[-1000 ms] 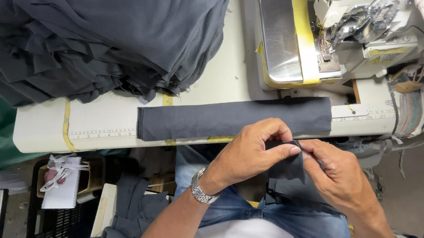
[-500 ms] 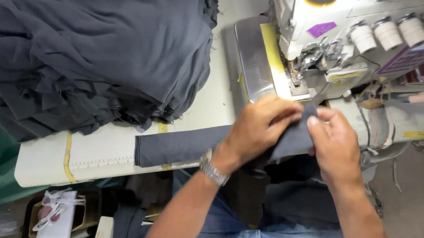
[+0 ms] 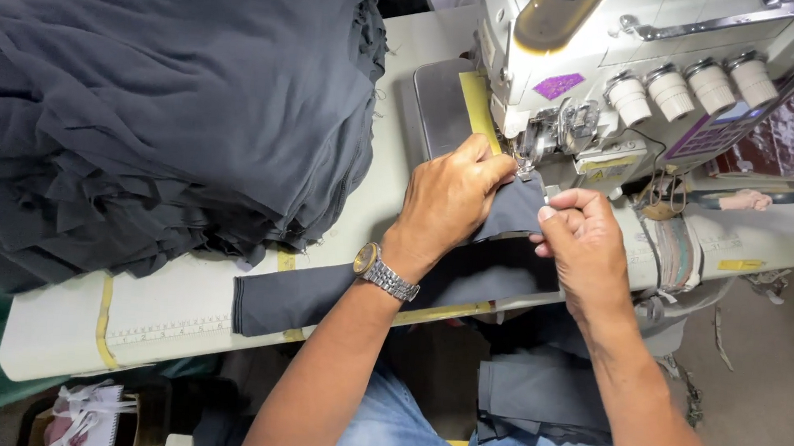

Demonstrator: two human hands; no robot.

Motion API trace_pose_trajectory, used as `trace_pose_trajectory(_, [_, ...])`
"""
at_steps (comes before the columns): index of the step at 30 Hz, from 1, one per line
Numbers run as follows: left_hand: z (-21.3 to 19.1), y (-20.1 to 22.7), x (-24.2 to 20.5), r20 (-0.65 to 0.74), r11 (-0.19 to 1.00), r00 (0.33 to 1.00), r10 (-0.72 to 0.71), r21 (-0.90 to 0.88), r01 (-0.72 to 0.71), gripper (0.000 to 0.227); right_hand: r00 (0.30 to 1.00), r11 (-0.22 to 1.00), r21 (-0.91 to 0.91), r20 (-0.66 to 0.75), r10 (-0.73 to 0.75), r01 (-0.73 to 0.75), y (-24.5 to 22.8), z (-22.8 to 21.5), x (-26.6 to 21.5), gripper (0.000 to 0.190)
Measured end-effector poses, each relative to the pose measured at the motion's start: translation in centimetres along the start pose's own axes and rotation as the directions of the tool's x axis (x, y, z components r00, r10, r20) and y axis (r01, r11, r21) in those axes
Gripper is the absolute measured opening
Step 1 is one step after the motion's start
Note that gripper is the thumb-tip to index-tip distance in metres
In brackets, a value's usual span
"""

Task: Sewing and trimming fabric strips using an industrial sewing machine and scissors.

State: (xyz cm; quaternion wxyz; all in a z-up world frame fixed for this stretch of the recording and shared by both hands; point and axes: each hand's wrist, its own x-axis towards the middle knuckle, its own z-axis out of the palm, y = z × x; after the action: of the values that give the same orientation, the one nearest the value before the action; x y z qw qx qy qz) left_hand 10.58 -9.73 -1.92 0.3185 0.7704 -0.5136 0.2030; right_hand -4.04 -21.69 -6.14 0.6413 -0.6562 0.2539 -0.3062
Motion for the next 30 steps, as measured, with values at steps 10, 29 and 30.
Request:
trace_pose_trajectory(10, [0.9, -3.6, 2.4, 0.013, 0.992, 0.994, -0.112, 0.063, 0.111, 0.016, 0.996, 0.993, -0.112, -0.088, -0.034, 0.024, -0.2, 1.2, 2.0, 0.014])
trace_pose_trajectory(29, [-7.9, 0.5, -2.5, -0.109, 0.878, 0.993, 0.037, -0.471, -0.085, 0.017, 0.952, 0.873, -0.393, 0.212, -0.221, 0.290, -4.7, -3.4, -6.7, 0.043])
trace_pose_trajectory(30, [-8.0, 1.9, -3.2, -0.094, 0.875, 0.995, 0.038, -0.478, -0.079, 0.017, 0.957, 0.877, -0.395, 0.201, -0.208, 0.273, -5.3, -2.8, -6.2, 0.043])
